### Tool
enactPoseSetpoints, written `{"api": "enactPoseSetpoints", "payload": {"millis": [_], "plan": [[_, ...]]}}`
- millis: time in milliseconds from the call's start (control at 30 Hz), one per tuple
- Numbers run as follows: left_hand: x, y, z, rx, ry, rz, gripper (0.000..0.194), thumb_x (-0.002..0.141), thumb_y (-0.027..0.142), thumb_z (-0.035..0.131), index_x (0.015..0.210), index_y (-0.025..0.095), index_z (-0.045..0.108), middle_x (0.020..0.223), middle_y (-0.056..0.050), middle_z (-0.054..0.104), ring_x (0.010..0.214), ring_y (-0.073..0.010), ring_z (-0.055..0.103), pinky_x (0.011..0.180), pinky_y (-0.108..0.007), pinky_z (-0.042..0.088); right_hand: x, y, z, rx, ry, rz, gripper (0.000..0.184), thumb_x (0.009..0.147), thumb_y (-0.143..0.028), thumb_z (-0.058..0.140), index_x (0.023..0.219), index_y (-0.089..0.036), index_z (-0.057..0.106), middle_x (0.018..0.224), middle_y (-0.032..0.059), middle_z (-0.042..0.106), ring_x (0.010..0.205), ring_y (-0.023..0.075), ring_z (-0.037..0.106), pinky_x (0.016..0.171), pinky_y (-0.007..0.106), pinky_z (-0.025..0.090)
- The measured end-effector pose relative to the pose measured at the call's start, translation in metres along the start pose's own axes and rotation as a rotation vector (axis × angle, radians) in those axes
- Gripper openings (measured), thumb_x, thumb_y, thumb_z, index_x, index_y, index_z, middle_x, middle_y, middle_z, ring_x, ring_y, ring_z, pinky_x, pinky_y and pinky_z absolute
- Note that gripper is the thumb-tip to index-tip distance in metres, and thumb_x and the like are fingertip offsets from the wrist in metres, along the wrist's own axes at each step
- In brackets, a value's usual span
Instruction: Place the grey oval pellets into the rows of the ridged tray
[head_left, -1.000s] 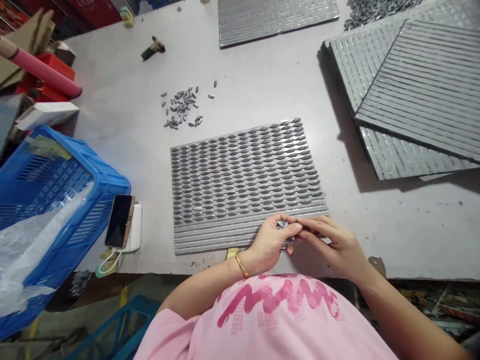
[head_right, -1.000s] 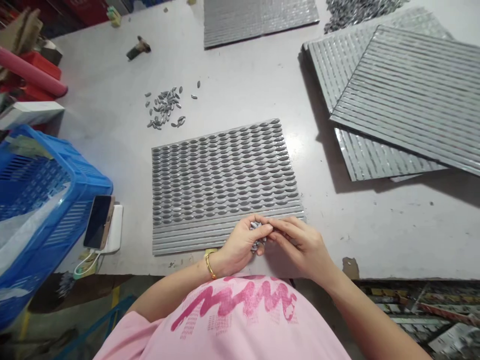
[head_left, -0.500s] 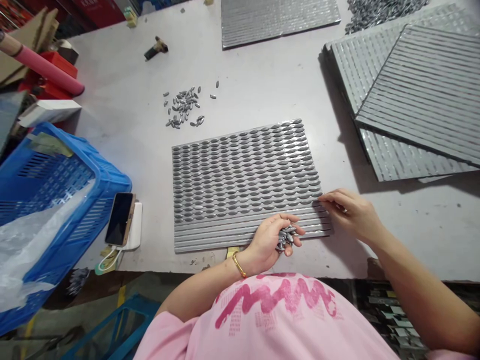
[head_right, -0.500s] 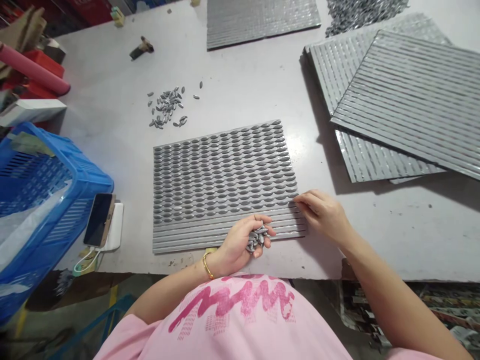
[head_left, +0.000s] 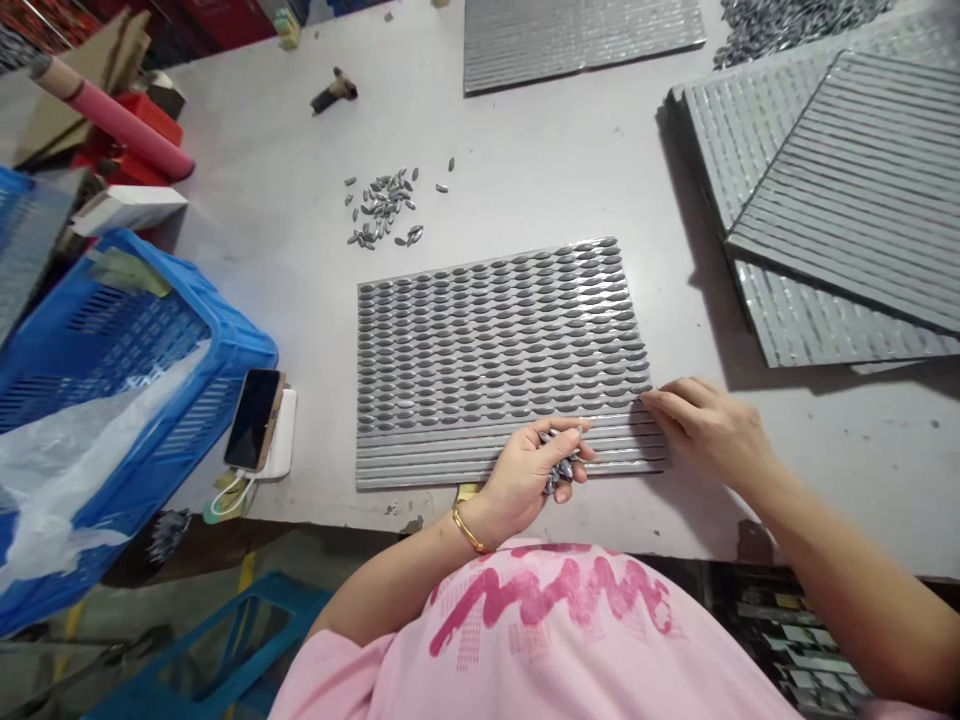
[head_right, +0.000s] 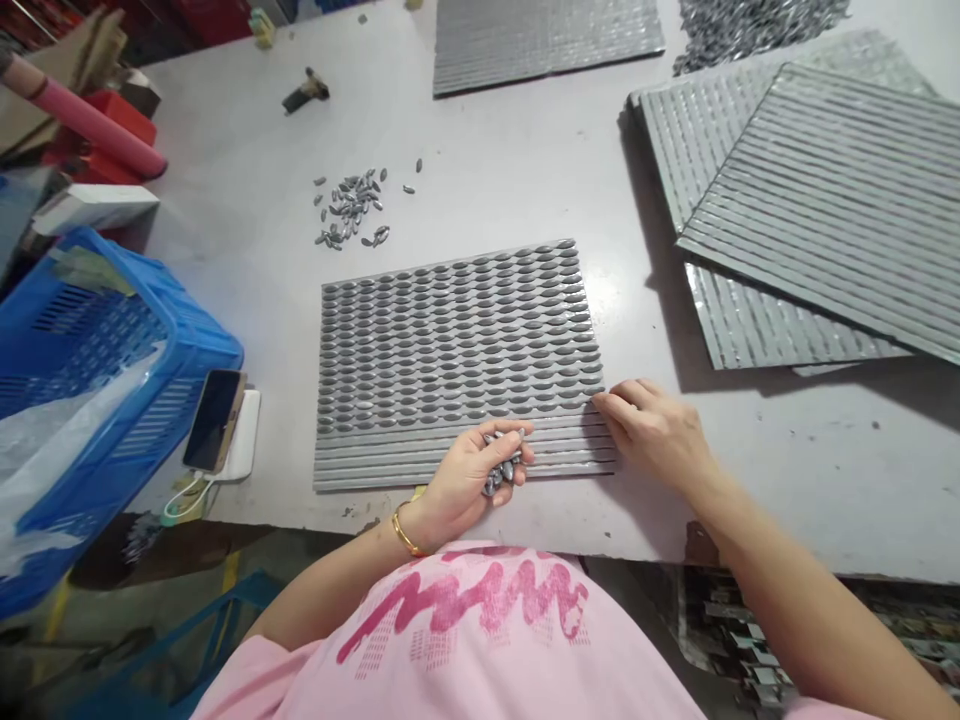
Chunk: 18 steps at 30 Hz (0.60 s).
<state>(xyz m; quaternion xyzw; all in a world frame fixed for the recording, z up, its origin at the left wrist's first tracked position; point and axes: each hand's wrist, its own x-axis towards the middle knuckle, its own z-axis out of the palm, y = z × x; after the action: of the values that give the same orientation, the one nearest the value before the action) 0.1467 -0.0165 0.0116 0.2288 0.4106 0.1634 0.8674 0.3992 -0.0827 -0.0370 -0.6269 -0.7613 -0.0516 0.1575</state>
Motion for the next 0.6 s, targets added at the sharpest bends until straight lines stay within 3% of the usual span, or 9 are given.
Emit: {"api": "enactPoseSetpoints", "payload": {"millis": [133,200,267,400,600], "plan": [[-0.011,0.006,-0.01,-0.029,0.044,0.046,0.039,0.078,0.04,0.078,0.106,0.015,0.067,0.077,-0.001,0.064,0.056,-0.0067,0.056,0.036,-0.015,0.03,0.003,-0.008,-0.006,0.019,0.041,0.029,0.011,0.094,-0.02,0.061,0.1,-0.02,0.07,0.085,0.0032,0.07,0.078,0.0168,0.063,0.057,0.028,0.039],[-0.018,0.006,-0.017,-0.068,0.083,0.079,0.037,0.076,0.041,0.08,0.099,0.017,0.063,0.077,-0.001,0.065,0.056,-0.0071,0.057,0.036,-0.015,0.03,0.009,-0.024,-0.01,0.162,0.093,0.085,0.012,0.093,-0.022,0.063,0.102,-0.021,0.07,0.086,0.004,0.07,0.079,0.0178,0.064,0.063,0.029,0.044],[-0.025,0.004,-0.024,-0.1,0.107,0.113,0.038,0.074,0.042,0.082,0.092,0.018,0.058,0.077,-0.001,0.066,0.057,-0.0077,0.058,0.037,-0.015,0.03,0.018,-0.05,-0.013,0.438,0.09,0.147,0.012,0.093,-0.023,0.062,0.103,-0.022,0.07,0.09,0.0043,0.07,0.081,0.0177,0.065,0.069,0.03,0.049],[-0.04,0.002,-0.039,-0.129,0.086,0.152,0.04,0.076,0.045,0.08,0.088,0.019,0.053,0.077,-0.001,0.066,0.055,-0.0072,0.057,0.037,-0.014,0.031,0.041,-0.116,-0.009,0.978,-0.052,0.245,0.017,0.094,-0.028,0.061,0.108,-0.027,0.071,0.098,0.005,0.071,0.086,0.0184,0.067,0.071,0.031,0.054],[-0.069,0.002,-0.073,-0.16,0.11,0.215,0.043,0.071,0.046,0.083,0.084,0.018,0.054,0.073,0.001,0.062,0.053,-0.006,0.053,0.037,-0.014,0.03,0.058,-0.192,0.011,1.406,-0.075,0.466,0.014,0.09,-0.033,0.069,0.1,-0.028,0.075,0.096,0.0036,0.071,0.082,0.0188,0.069,0.072,0.033,0.061]]}}
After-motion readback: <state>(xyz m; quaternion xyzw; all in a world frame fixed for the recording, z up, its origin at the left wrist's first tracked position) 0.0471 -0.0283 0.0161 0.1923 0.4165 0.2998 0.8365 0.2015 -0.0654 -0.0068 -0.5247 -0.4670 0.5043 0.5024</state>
